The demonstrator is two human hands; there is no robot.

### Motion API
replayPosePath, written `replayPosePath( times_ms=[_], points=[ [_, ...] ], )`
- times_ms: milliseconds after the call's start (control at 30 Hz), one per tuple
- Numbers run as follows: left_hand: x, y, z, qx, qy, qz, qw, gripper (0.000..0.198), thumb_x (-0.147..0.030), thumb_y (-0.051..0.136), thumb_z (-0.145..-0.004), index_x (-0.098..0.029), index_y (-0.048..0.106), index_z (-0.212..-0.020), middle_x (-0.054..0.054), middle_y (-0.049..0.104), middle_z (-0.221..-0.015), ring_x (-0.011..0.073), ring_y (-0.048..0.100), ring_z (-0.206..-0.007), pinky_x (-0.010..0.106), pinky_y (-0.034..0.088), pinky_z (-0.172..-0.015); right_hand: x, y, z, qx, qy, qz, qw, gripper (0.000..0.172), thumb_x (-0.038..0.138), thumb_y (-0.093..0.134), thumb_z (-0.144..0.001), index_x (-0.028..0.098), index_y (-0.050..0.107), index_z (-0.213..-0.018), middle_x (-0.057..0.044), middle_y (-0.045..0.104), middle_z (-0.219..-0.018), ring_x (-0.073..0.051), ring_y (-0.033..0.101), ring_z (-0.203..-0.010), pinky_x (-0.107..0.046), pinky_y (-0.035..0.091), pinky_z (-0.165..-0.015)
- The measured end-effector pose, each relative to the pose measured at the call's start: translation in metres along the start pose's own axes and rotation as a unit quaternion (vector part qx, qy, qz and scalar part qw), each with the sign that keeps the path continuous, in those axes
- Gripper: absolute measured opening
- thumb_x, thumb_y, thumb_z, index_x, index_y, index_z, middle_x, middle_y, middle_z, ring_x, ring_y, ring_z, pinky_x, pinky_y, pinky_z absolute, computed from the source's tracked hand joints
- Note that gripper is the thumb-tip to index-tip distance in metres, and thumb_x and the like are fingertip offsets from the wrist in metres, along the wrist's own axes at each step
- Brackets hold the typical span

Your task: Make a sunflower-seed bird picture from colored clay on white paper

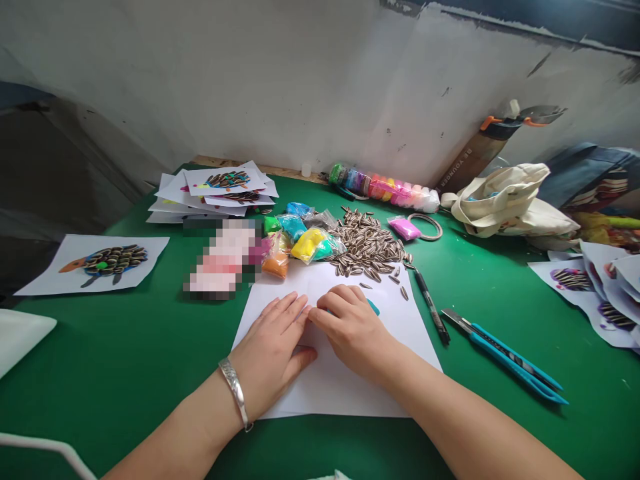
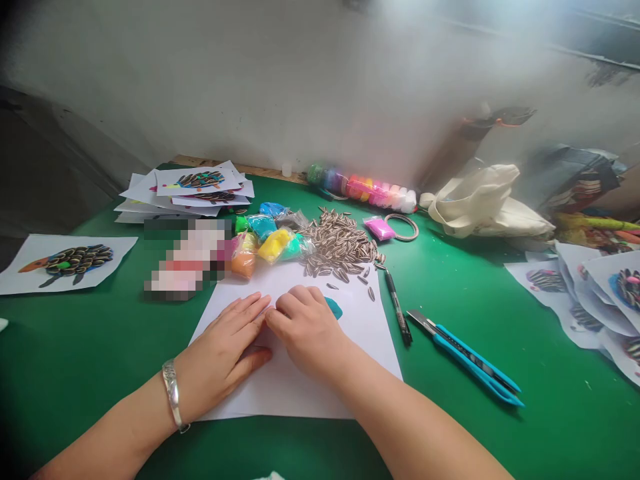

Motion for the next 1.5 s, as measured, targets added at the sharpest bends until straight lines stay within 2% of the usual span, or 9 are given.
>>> replayPosePath(
  times_ms=[433, 633, 1033, 1500],
  points=[
    [-0.0004, 0.0011, -0.0013, 0.018, -0.006, -0.010, 1.000, 0.049, -0.028, 0.054, -0.088, -0.010, 0.049, -0.133, 0.014, 0.046, -0.143, 0.0305, 0.035, -0.136, 0.051, 0.036, -0.110, -0.0021, 0.0009, 0.0009, -0.001, 0.006, 0.000, 1.000, 0.019, 0.008, 0.045, -0.089, 0.017, 0.061, -0.092, -0.005, 0.058, -0.084, -0.018, 0.040, -0.080, -0.033, 0.030, -0.072],
    [0.0001, 0.0012, -0.0014, 0.013, -0.005, -0.009, 1.000, 0.048, -0.027, 0.055, -0.087, -0.009, 0.050, -0.131, 0.015, 0.046, -0.143, 0.0312, 0.037, -0.135, 0.052, 0.036, -0.110, 0.0014, 0.0030, 0.0015, 0.008, -0.005, 0.012, 1.000, 0.019, 0.009, 0.044, -0.090, 0.018, 0.061, -0.093, -0.005, 0.057, -0.082, -0.018, 0.040, -0.081, -0.033, 0.030, -0.072],
    [0.0013, -0.0010, 0.0005, -0.014, -0.004, 0.010, 1.000, 0.050, -0.027, 0.055, -0.087, -0.015, 0.048, -0.134, 0.013, 0.047, -0.143, 0.0300, 0.036, -0.136, 0.050, 0.035, -0.111, 0.0027, 0.0002, 0.0004, 0.003, -0.008, 0.019, 1.000, 0.018, 0.011, 0.045, -0.091, 0.018, 0.061, -0.090, -0.005, 0.056, -0.082, -0.019, 0.041, -0.080, -0.034, 0.030, -0.072],
    [0.0010, -0.0015, 0.0003, -0.011, -0.003, 0.012, 1.000, 0.050, -0.028, 0.056, -0.087, -0.016, 0.048, -0.135, 0.012, 0.046, -0.143, 0.0297, 0.035, -0.136, 0.050, 0.034, -0.111, 0.0017, 0.0016, 0.0004, 0.013, -0.003, 0.026, 1.000, 0.018, 0.010, 0.045, -0.090, 0.018, 0.061, -0.089, -0.005, 0.055, -0.080, -0.018, 0.039, -0.078, -0.034, 0.029, -0.070]
  ],
)
Point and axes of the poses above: each hand's wrist, its own z-axis away from the middle knuckle, its own y-axis out of the palm, x = y × z, the point moved 10 cm from there along -z, towards the middle knuckle
